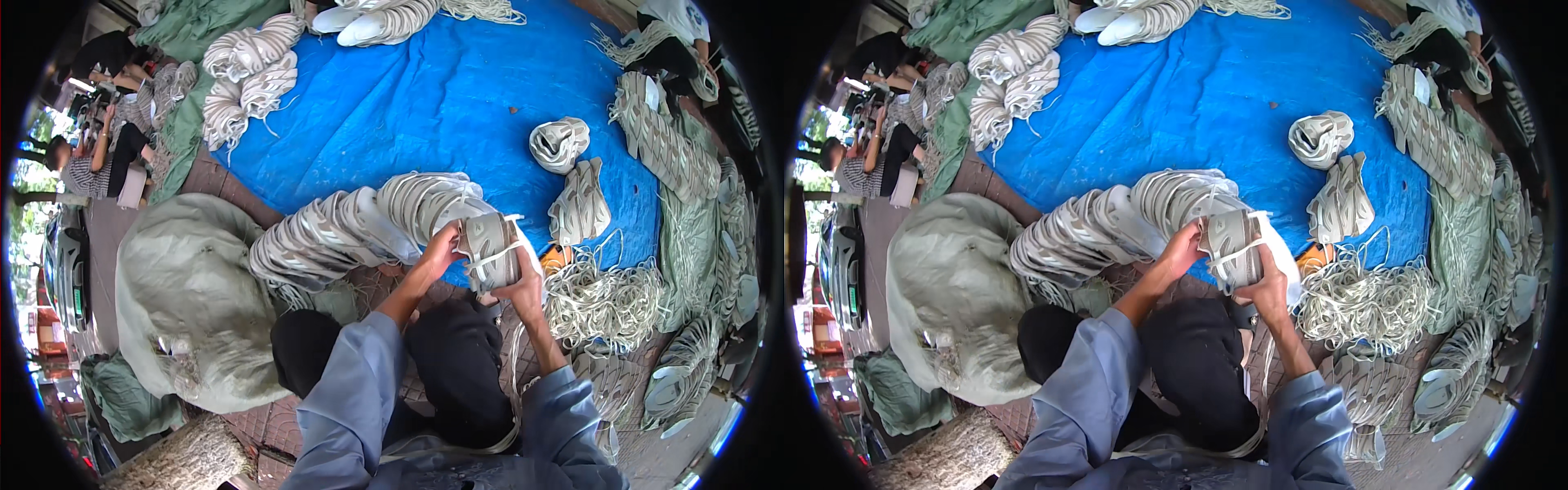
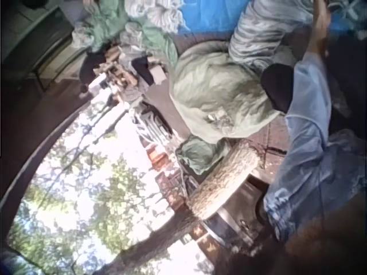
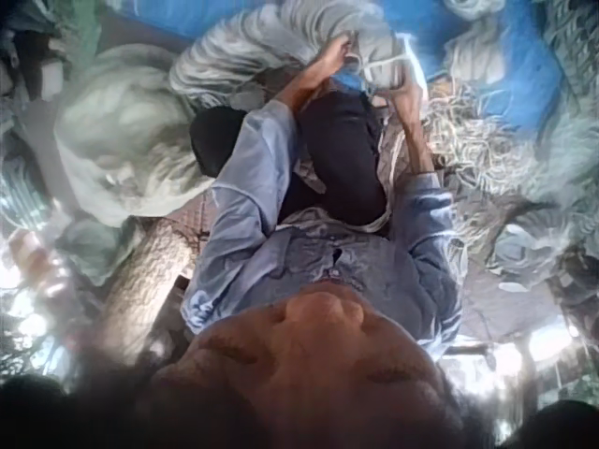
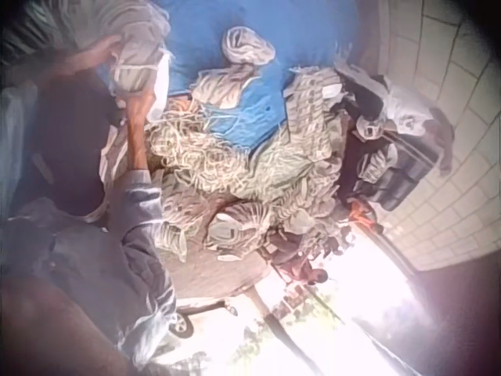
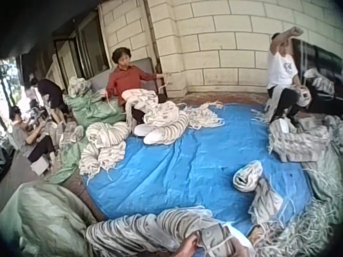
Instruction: The person threads a long white shoelace through the eyelets of a white sneaker, pulling the lace tight and arranging it across the shoe's tongue. The person works on a single shoe, manipulating the lace with both hands to create a neat pattern.
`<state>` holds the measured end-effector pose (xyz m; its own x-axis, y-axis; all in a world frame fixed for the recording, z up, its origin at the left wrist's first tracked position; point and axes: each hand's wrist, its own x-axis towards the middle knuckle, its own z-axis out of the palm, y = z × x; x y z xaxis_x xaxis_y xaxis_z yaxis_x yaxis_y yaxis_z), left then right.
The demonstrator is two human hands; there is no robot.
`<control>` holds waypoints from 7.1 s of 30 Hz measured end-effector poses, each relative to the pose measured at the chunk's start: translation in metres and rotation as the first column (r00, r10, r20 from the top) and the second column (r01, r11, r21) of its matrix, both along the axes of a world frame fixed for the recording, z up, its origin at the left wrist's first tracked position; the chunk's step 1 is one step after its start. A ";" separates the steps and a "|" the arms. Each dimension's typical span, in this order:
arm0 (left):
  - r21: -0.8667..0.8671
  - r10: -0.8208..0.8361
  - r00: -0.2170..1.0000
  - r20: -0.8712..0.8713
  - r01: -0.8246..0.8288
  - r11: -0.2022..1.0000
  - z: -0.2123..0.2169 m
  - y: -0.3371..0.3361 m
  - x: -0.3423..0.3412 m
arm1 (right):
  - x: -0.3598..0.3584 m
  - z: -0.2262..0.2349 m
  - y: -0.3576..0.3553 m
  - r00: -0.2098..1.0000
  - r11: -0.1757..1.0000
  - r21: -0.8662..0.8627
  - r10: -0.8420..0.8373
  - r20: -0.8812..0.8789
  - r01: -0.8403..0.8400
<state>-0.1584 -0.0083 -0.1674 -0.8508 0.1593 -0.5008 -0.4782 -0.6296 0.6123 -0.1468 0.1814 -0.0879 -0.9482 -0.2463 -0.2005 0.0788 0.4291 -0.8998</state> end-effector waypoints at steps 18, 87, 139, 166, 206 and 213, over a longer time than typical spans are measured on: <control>-0.961 -0.358 0.932 0.051 -0.051 -0.271 -0.011 -0.024 -0.055 | -0.050 -0.134 -0.048 0.973 0.998 -0.030 -0.054 -0.225 0.048; -0.691 -0.742 0.671 -0.001 -0.537 -0.485 0.102 -0.040 0.060 | -0.148 0.084 0.329 0.590 0.776 0.004 -0.476 -0.652 0.630; -0.017 0.364 0.930 -0.051 -0.365 0.931 0.168 -0.025 0.181 | 0.023 0.123 -0.027 0.924 0.458 -0.883 0.283 0.256 0.104; -0.599 0.045 0.616 -0.787 -0.779 0.187 0.328 -0.082 0.087 | -0.020 0.295 0.000 0.965 0.555 -0.802 0.003 -0.261 -0.218; -0.917 -0.189 0.960 -0.208 -0.259 -0.304 0.190 0.054 0.262 | 0.099 0.033 -0.005 0.806 0.834 -0.550 0.295 0.514 0.046; -0.881 -0.368 0.894 -0.256 -0.373 -0.292 0.181 0.056 0.264 | 0.100 0.015 -0.003 0.879 0.857 -0.514 0.223 0.422 0.030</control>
<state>0.1051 0.0480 0.0137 -0.9448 -0.1752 0.2770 -0.0399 0.9002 0.4336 -0.0472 0.1785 -0.0725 -0.7452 -0.5153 -0.4232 0.5104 -0.0325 -0.8593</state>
